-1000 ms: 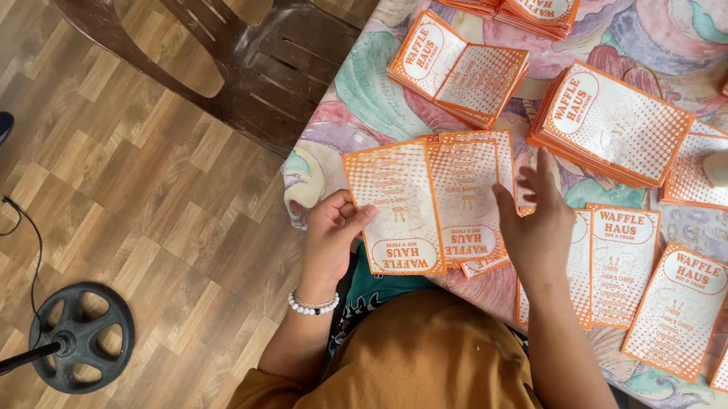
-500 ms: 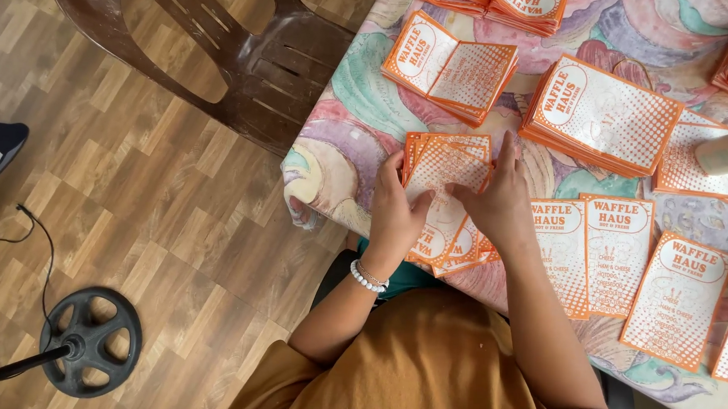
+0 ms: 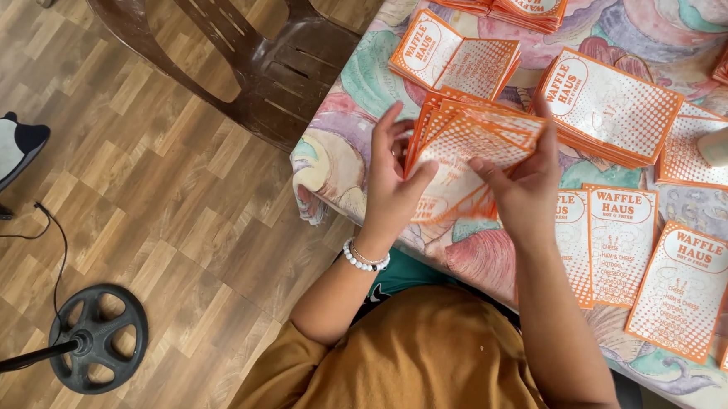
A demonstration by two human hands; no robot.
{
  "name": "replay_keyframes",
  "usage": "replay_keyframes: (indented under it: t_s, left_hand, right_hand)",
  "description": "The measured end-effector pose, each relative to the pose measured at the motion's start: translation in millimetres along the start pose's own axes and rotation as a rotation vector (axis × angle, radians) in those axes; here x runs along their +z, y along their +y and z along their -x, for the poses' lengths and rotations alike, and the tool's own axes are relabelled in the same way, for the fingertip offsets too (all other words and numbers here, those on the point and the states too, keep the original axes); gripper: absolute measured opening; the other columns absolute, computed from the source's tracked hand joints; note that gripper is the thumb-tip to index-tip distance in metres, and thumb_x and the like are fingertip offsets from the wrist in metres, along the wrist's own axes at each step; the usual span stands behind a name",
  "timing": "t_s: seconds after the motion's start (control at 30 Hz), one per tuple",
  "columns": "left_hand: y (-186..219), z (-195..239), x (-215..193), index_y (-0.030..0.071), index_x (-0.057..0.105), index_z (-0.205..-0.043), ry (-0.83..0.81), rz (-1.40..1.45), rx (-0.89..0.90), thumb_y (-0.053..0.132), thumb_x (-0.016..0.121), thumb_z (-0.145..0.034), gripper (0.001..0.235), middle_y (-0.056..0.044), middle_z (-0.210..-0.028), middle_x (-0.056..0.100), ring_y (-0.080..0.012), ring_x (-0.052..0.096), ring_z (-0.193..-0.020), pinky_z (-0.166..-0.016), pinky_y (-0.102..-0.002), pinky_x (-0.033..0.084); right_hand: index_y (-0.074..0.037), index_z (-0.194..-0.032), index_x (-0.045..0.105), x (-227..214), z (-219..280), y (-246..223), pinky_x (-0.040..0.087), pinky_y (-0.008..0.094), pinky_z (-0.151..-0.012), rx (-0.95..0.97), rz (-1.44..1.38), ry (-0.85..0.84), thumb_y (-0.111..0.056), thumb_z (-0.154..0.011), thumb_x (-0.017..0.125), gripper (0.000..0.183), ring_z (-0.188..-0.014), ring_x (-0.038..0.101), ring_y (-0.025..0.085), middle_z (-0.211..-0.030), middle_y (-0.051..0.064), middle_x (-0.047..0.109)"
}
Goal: Folding and stacking paper bags for packaging on a table.
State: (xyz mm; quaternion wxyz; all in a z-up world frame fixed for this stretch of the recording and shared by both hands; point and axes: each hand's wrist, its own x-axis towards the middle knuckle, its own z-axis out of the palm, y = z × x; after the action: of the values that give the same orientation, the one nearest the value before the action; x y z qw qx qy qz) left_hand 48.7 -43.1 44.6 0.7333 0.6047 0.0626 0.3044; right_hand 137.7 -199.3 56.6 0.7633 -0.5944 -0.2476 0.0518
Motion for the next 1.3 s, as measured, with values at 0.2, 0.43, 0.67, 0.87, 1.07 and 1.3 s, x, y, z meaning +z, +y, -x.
replay_keyframes:
  t_s: [0.2, 0.43, 0.67, 0.87, 1.07, 1.3]
  left_hand:
    - [-28.4, -4.8, -6.9, 0.009, 0.03, -0.16, -0.154, -0.051, 0.148, -0.004, 0.072, -0.084, 0.088, -0.014, -0.129, 0.06, -0.0231, 0.059, -0.123, -0.108, -0.041, 0.046]
    - [-50.6, 11.5, 4.9, 0.004, 0.052, -0.138, -0.056, -0.208, 0.202, 0.004, 0.072, -0.086, 0.055, -0.017, -0.118, 0.065, -0.0272, 0.065, -0.116, -0.101, -0.044, 0.052]
    - [-31.0, 6.6, 14.2, 0.004, 0.047, -0.144, -0.091, -0.267, 0.327, 0.002, 0.071, -0.079, 0.07, -0.018, -0.124, 0.062, -0.0321, 0.063, -0.121, -0.106, -0.051, 0.049]
    - [-43.8, 11.4, 19.4, 0.003, 0.051, -0.137, -0.029, -0.141, 0.315, 0.003, 0.071, -0.079, 0.062, -0.016, -0.116, 0.064, -0.0282, 0.065, -0.111, -0.1, -0.048, 0.052]
    - [-44.5, 15.5, 23.7, 0.002, 0.051, -0.134, -0.001, -0.091, 0.273, 0.008, 0.071, -0.082, 0.055, -0.015, -0.115, 0.064, -0.0268, 0.065, -0.11, -0.097, -0.046, 0.053]
    - [-49.2, 17.2, 21.7, 0.0, 0.048, -0.132, -0.024, -0.196, 0.288, 0.018, 0.061, -0.101, 0.038, -0.018, -0.117, 0.061, -0.0326, 0.063, -0.116, -0.103, -0.05, 0.048]
  right_hand:
    - [-0.015, -0.168, 0.006, -14.7, -3.5, 32.0, 0.04, 0.045, -0.128, -0.216, 0.004, -0.081, 0.022, -0.087, 0.076, 0.113, -0.152, 0.041, 0.029, -0.17, 0.021, 0.03]
    - [0.002, -0.136, 0.053, -30.9, 23.3, 99.6, 0.055, 0.044, -0.099, -0.085, 0.05, 0.071, 0.024, -0.077, 0.048, 0.063, -0.108, 0.064, 0.023, -0.111, 0.015, 0.063]
    - [-0.003, -0.129, 0.059, -39.1, 15.3, 89.4, 0.053, 0.041, -0.095, -0.109, 0.163, 0.01, 0.02, -0.071, 0.052, 0.064, -0.102, 0.061, 0.018, -0.099, 0.01, 0.061]
    - [-0.003, -0.128, 0.056, -30.5, 27.8, 96.4, 0.051, 0.035, -0.09, -0.098, 0.169, 0.041, 0.018, -0.074, 0.052, 0.058, -0.101, 0.057, 0.014, -0.099, 0.007, 0.058]
    - [-0.001, -0.132, 0.053, -3.3, 27.0, 54.5, 0.05, 0.041, -0.1, -0.138, 0.125, 0.042, 0.016, -0.08, 0.054, 0.055, -0.111, 0.053, 0.016, -0.109, 0.01, 0.059]
    - [-0.001, -0.145, 0.046, -22.1, 29.9, 99.1, 0.043, 0.048, -0.112, -0.11, 0.034, 0.019, 0.014, -0.086, 0.045, 0.062, -0.125, 0.051, 0.019, -0.128, 0.015, 0.06]
